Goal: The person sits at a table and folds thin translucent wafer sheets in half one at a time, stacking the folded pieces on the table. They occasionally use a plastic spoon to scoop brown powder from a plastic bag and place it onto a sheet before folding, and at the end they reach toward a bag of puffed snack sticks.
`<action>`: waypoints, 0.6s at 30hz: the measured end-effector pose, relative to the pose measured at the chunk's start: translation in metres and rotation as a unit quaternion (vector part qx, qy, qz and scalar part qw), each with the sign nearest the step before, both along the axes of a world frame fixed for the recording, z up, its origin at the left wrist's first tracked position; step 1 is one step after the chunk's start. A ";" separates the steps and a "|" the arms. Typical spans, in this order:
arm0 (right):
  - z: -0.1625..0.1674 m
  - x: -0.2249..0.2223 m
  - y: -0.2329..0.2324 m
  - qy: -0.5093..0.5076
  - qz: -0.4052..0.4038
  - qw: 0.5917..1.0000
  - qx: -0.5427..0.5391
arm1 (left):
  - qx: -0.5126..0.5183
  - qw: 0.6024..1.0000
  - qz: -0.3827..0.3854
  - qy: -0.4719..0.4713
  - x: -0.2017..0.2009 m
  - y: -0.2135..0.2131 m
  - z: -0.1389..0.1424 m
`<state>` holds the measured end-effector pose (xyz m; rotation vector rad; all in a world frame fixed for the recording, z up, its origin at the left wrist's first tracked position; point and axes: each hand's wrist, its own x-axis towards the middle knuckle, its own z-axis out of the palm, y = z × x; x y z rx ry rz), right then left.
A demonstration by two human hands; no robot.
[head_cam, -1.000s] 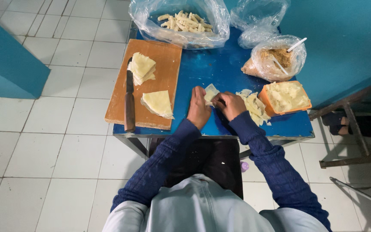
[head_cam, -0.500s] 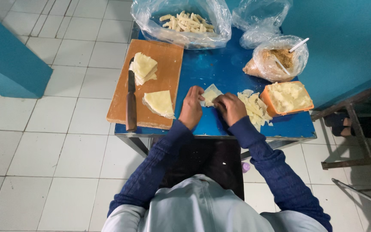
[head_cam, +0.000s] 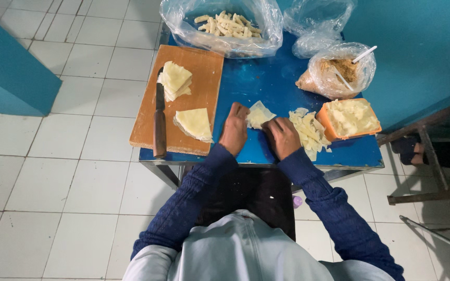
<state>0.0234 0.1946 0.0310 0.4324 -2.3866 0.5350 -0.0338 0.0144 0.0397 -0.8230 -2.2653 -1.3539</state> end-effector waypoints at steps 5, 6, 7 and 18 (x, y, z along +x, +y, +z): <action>0.004 0.002 0.001 0.006 0.008 1.000 -0.008 | -0.056 0.998 0.023 0.026 -0.004 0.006 -0.005; 0.004 0.002 0.002 0.006 0.007 1.000 -0.012 | -0.083 0.994 0.040 0.055 -0.005 0.007 -0.006; 0.004 0.002 0.004 0.004 0.011 1.000 -0.008 | -0.074 0.995 0.037 0.052 -0.006 0.007 -0.007; 0.005 0.033 0.008 -0.011 0.022 0.999 0.049 | -0.085 0.994 0.057 0.037 -0.003 0.010 -0.011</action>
